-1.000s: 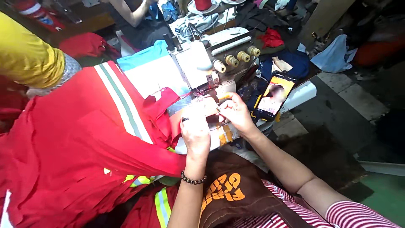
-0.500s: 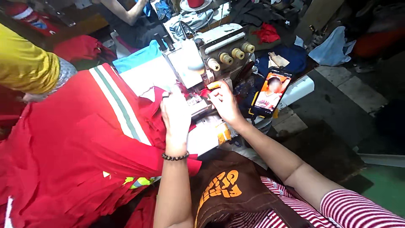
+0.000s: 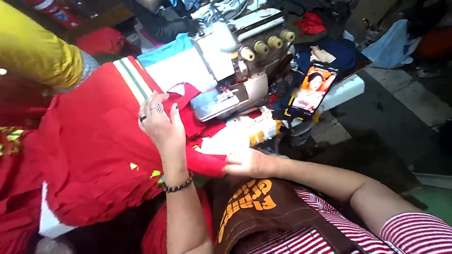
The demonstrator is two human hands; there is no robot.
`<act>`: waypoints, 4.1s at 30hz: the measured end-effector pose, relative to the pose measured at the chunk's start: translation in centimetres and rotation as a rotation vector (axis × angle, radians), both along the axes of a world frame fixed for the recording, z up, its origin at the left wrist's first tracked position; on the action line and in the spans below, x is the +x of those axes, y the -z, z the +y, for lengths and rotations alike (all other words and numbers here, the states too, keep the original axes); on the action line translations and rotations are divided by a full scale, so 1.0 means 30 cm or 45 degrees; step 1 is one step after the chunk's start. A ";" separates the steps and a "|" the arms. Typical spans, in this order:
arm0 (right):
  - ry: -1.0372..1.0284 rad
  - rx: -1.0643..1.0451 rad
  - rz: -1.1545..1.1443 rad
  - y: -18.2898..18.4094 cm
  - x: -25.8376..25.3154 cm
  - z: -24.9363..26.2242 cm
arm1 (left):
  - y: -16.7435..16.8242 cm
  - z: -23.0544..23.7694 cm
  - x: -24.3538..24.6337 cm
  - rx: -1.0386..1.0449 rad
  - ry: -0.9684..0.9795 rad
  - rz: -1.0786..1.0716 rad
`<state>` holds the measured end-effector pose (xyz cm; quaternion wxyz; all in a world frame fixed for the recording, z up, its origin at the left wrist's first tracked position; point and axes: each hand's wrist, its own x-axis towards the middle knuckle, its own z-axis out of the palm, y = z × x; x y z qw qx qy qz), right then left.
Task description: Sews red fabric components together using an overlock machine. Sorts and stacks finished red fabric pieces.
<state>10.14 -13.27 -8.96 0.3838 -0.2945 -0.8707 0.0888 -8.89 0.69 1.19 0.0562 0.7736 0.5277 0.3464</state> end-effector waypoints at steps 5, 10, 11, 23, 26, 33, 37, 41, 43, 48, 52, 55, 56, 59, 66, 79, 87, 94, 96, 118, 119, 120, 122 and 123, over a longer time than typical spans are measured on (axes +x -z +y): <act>-0.310 0.200 -0.418 0.071 -0.095 0.036 | 0.018 -0.210 -0.151 -0.003 -0.088 -0.289; -0.257 0.196 -0.222 0.055 -0.085 0.038 | 0.090 -0.403 -0.242 -0.076 -0.040 -0.408; -0.253 0.167 -0.201 0.049 -0.077 0.031 | 0.104 -0.425 -0.250 -0.092 -0.031 -0.417; -0.145 -0.097 0.102 -0.077 -0.079 0.021 | 0.123 -0.466 -0.202 -0.167 0.037 -0.647; -0.182 -0.271 0.105 -0.088 -0.066 0.027 | 0.139 -0.475 -0.215 -0.180 0.098 -0.628; -0.378 -0.628 -0.088 -0.123 -0.061 0.063 | 0.142 -0.497 -0.210 -0.400 0.335 -0.677; -0.283 -0.535 -0.095 -0.134 -0.066 0.084 | 0.130 -0.501 -0.194 -0.444 0.331 -0.702; 0.061 -0.129 0.237 -0.163 -0.081 0.183 | 0.109 -0.488 -0.156 -0.561 0.343 -0.805; 0.092 -0.031 0.433 -0.232 -0.074 0.215 | 0.094 -0.449 -0.132 -0.693 0.394 -0.902; -0.177 0.060 0.633 -0.373 -0.023 0.132 | -0.003 -0.236 -0.080 -0.718 0.122 -1.421; -0.435 -0.113 0.505 -0.404 0.077 -0.017 | -0.014 -0.037 -0.128 -0.487 0.074 -1.562; -0.525 -0.288 0.387 -0.424 0.174 -0.113 | -0.017 0.033 -0.117 -0.463 -0.018 -1.642; -0.540 -0.344 0.352 -0.430 0.204 -0.140 | -0.016 0.040 -0.102 -0.461 -0.032 -1.654; -0.598 -0.496 0.312 -0.442 0.271 -0.207 | -0.002 0.051 -0.039 -0.455 -0.113 -1.654; -0.607 -0.518 0.329 -0.460 0.319 -0.237 | 0.039 0.019 0.075 -0.412 -0.085 -1.707; -0.391 -0.444 0.097 -0.414 0.160 -0.127 | 0.094 -0.283 0.304 -0.594 0.247 -1.408; 0.471 -0.366 0.287 -0.400 0.169 -0.021 | 0.079 -0.329 0.311 -0.775 0.400 -1.535; 0.673 -0.342 0.345 -0.404 0.198 -0.008 | 0.068 -0.333 0.293 -0.999 0.454 -1.680; 0.675 -0.329 0.342 -0.400 0.201 -0.007 | 0.065 -0.334 0.286 -1.031 0.476 -1.686; 0.374 -0.998 1.187 -0.244 0.162 0.213 | -0.006 0.008 0.160 -0.261 0.708 -0.354; 0.441 -0.997 1.175 -0.240 0.154 0.220 | 0.008 0.014 0.168 -0.192 0.648 -0.238; 0.492 -0.978 1.159 -0.241 0.147 0.224 | 0.025 0.017 0.177 -0.095 0.603 -0.120; 0.564 -0.928 1.105 -0.241 0.136 0.222 | 0.065 0.015 0.205 0.161 0.513 0.061; 0.581 -0.908 1.088 -0.239 0.133 0.218 | 0.081 0.002 0.225 0.263 0.430 0.128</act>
